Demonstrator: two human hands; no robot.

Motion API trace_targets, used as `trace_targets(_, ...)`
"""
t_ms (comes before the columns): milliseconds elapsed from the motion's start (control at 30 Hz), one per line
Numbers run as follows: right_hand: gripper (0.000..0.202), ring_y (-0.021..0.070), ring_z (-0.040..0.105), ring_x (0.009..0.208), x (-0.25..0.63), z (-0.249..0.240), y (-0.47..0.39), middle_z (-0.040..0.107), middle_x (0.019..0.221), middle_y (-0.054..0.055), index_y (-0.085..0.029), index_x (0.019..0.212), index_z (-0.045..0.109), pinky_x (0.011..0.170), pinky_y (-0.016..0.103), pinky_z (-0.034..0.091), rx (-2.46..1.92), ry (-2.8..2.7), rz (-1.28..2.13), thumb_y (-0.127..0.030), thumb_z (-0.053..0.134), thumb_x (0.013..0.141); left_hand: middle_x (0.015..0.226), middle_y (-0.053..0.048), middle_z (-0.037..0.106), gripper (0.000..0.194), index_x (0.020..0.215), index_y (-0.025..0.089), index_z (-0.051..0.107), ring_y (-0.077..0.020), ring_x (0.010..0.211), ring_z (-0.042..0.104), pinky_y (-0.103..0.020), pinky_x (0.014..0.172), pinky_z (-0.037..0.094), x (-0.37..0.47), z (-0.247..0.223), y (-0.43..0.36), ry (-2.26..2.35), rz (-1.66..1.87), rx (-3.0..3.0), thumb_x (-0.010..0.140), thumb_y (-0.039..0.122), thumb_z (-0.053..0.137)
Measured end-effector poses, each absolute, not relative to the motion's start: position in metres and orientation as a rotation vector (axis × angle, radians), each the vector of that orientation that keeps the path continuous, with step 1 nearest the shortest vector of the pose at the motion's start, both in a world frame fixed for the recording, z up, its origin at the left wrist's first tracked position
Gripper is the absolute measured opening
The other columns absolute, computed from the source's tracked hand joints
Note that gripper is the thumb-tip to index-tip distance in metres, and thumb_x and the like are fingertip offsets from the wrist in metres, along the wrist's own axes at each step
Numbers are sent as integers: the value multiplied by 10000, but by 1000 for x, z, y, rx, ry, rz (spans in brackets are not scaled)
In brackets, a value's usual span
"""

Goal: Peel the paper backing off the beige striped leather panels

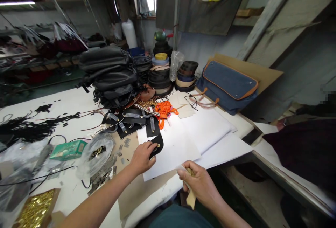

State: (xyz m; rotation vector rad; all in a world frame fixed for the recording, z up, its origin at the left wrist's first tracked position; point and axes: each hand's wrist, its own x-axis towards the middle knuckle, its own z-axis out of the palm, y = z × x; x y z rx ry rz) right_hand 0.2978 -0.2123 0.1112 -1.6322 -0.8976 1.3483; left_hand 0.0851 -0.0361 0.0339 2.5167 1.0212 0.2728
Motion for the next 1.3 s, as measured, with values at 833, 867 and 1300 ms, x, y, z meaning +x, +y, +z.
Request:
trace_targets(833,412,124,546,455,294,144,-199,534,544,-56,-203,723,576,442,224,399,-1396,-1179,1275,-567,685,882,928,-67,798,380,1014,138,756,-211,838,710,-291,776,555,136,146,-185,1161,1071,1157,822,464,789)
trace_targets(867,411,123,551,467,296,145,-203,535,562,-56,-204,735,578,457,226,403,-1398,-1199,1265,-570,669,897,917,-70,801,380,1002,133,760,-213,828,712,-292,765,557,138,146,-186,1166,1080,1140,824,468,786)
trace_targets(1300,350,118,446,630,302,166,-251,482,683,-46,-215,703,461,610,251,332,-1214,-1858,1011,-343,526,1023,806,-61,812,289,872,132,783,-225,731,747,-291,692,584,156,137,-172,1365,1122,1053,717,363,863)
